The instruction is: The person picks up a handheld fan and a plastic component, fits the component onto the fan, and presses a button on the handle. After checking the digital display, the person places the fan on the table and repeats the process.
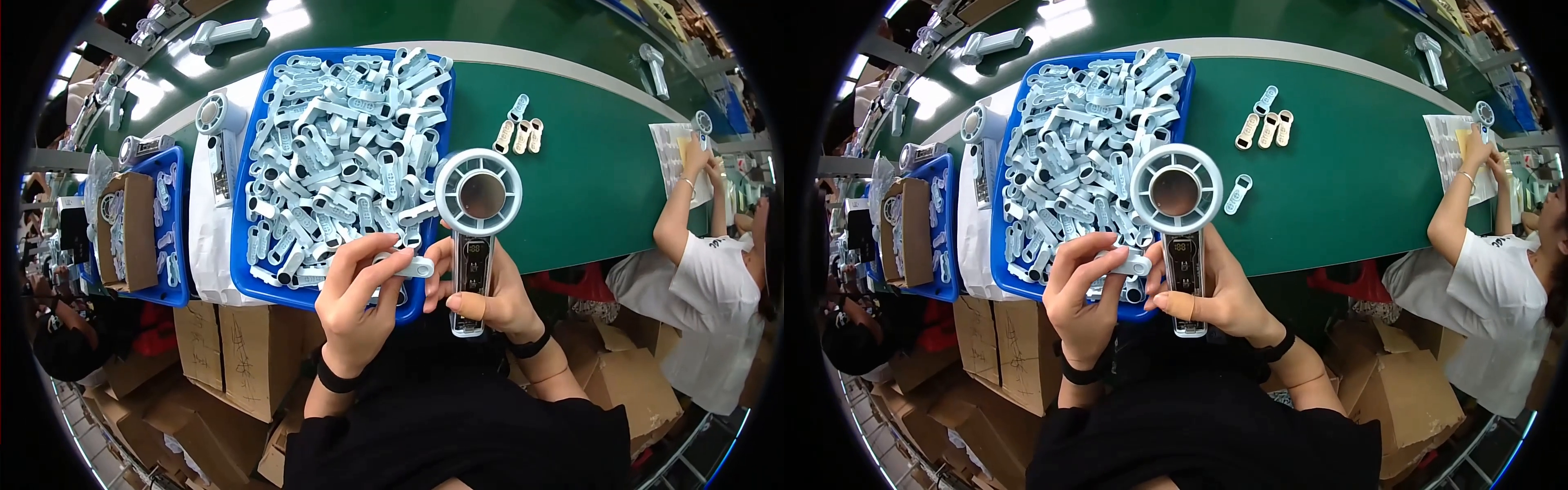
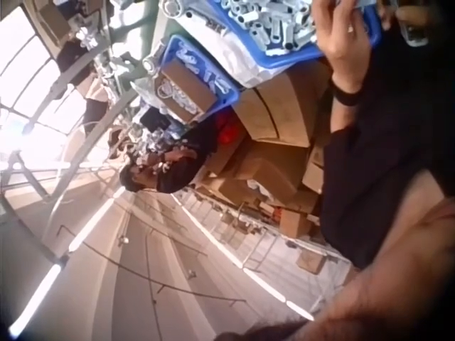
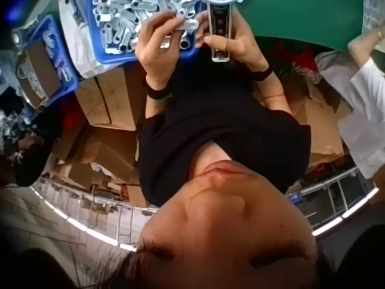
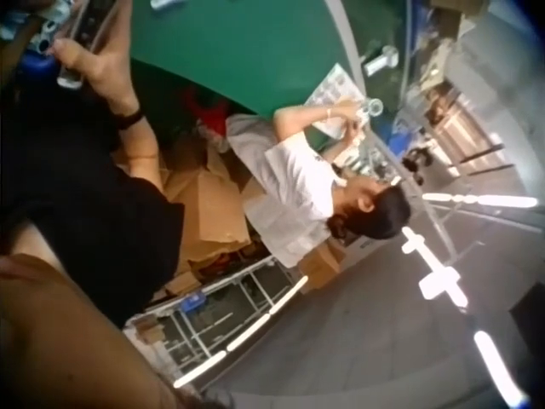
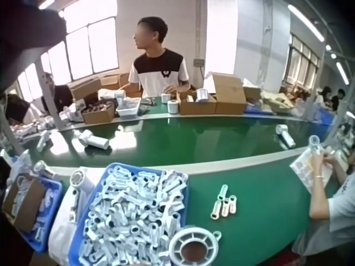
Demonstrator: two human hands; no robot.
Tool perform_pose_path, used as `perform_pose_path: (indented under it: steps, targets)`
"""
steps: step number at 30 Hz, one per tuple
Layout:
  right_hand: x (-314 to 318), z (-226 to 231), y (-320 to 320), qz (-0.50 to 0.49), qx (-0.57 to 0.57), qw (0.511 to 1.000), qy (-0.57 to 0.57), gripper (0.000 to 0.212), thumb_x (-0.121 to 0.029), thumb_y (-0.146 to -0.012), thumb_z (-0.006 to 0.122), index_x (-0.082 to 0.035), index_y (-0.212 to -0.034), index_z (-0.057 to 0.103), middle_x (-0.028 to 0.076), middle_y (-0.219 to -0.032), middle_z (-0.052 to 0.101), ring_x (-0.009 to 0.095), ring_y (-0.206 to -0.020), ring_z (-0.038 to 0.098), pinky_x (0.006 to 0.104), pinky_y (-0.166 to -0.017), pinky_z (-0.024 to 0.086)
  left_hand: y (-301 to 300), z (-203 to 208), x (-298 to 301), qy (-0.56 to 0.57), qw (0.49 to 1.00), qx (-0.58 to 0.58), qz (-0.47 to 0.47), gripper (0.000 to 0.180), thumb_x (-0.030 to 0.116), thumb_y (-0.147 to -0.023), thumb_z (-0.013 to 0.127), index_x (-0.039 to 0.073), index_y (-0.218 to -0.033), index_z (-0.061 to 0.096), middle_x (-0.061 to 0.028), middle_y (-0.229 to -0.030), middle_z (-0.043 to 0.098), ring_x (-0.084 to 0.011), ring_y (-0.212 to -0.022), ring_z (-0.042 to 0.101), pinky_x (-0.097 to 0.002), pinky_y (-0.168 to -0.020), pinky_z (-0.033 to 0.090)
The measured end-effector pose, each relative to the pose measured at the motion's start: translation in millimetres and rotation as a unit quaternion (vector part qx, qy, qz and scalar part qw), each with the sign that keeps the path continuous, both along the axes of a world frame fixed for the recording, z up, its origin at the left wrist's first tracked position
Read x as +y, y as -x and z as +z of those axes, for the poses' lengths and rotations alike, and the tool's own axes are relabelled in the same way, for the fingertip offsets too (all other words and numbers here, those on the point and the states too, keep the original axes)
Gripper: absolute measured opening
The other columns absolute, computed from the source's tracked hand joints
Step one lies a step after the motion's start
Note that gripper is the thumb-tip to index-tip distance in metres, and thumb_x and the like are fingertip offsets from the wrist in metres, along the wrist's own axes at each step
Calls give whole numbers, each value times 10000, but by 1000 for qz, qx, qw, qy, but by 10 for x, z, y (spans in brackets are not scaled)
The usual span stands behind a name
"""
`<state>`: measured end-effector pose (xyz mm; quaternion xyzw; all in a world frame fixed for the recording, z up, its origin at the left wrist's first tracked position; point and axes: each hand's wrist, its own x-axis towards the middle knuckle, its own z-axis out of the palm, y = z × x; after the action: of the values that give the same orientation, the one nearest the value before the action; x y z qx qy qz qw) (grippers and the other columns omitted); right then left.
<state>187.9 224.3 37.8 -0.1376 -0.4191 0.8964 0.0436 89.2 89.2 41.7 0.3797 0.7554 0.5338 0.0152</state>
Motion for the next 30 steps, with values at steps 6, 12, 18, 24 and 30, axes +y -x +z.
perform_pose_path:
  steps: [6, 12, 18, 24, 30]
  targets:
    - [1, -19, -11, -20, 9, 1000, 10, 768, -45, -690, 641, 4, -1323, 210, 201, -1065, 490, 246, -897, 568, 425, -768, 530, 0, -10, 0, -6, 1000, 12, 19, 304, -143, -609, 654, 20, -866, 661, -108, -912, 605, -198, -802, 593, -265, -664, 494]
    - [28, -27, -18, -13, 13, 1000, 24, 772, -49, -686, 642, 3, -1325, 211, 197, -1048, 506, 271, -932, 585, 461, -804, 515, 11, -12, 7, -4, 999, 19, 25, 298, -139, -604, 659, 19, -857, 663, -109, -909, 607, -199, -792, 597, -264, -661, 494]
    - [1, -40, 14, -20, 11, 999, 23, 765, -51, -692, 647, 6, -1320, 213, 187, -1045, 510, 267, -930, 590, 449, -817, 513, 0, -65, 7, 26, 999, 5, 20, 313, -129, -655, 633, 45, -913, 664, -103, -928, 597, -185, -777, 602, -262, -641, 492]
    - [13, -23, 29, 18, -27, 998, -52, 745, -95, -734, 708, 2, -1296, 227, 139, -1089, 489, 188, -917, 587, 328, -807, 494, 64, -74, 8, 16, 999, -35, -23, 331, -104, -684, 624, 28, -987, 645, -124, -994, 574, -201, -850, 595, -278, -696, 485]
    - [-35, -21, 114, 9, -54, 990, -128, 741, -98, -674, 765, -9, -1246, 303, 102, -1018, 536, 175, -945, 565, 318, -813, 482, 75, -30, 2, -133, 954, -252, -96, 329, -94, -725, 606, -49, -1051, 589, -163, -1088, 522, -225, -948, 572, -313, -793, 482]
